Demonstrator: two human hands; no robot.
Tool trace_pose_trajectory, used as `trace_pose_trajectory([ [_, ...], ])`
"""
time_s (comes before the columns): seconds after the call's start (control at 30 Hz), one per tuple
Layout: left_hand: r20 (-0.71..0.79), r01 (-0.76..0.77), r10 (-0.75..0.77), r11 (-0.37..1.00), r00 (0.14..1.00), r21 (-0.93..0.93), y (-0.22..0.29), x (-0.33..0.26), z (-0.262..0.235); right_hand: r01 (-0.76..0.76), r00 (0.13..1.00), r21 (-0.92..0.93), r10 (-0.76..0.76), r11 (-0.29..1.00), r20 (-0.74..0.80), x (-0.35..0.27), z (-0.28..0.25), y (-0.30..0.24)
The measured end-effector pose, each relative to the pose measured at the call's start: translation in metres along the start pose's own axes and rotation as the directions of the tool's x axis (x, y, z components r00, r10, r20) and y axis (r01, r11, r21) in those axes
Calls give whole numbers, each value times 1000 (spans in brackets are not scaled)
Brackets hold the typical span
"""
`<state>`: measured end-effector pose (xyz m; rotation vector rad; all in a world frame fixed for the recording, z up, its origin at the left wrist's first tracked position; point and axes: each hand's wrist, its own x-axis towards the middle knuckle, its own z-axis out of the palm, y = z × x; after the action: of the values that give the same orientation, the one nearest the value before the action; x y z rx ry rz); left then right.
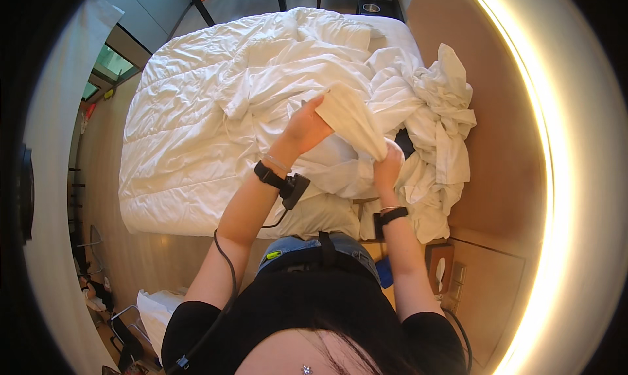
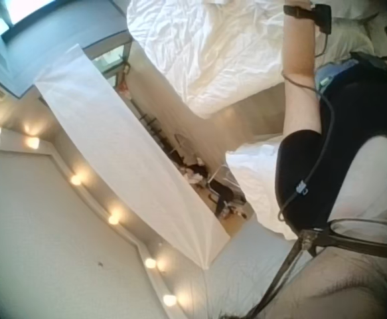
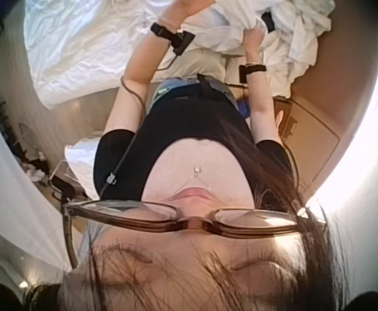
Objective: Making a bed by smoothing and tucking a white duvet.
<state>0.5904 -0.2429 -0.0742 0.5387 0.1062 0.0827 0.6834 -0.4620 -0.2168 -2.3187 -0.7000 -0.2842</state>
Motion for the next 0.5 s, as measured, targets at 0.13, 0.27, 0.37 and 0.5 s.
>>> trace_pose_trajectory([
  [0.13, -234, 101, 2, 899, 972, 427, -19, -11, -22, -24, 989, 76, 12, 997, 150, 71, -61, 75],
  [0.27, -369, 454, -570, 7, 734, 891, -83, -53, -99, -297, 953, 415, 297, 860, 65, 147, -118, 105],
  [0.37, -585, 355, -145, -670, 798, 651, -135, -99, -145, -31, 998, 400, 52, 916, -42, 186, -186, 97],
  [0.5, -629, 643, 344, -688, 698, 337, -160, -121, -189, -111, 950, 521, 245, 846, -195, 200, -300, 54],
])
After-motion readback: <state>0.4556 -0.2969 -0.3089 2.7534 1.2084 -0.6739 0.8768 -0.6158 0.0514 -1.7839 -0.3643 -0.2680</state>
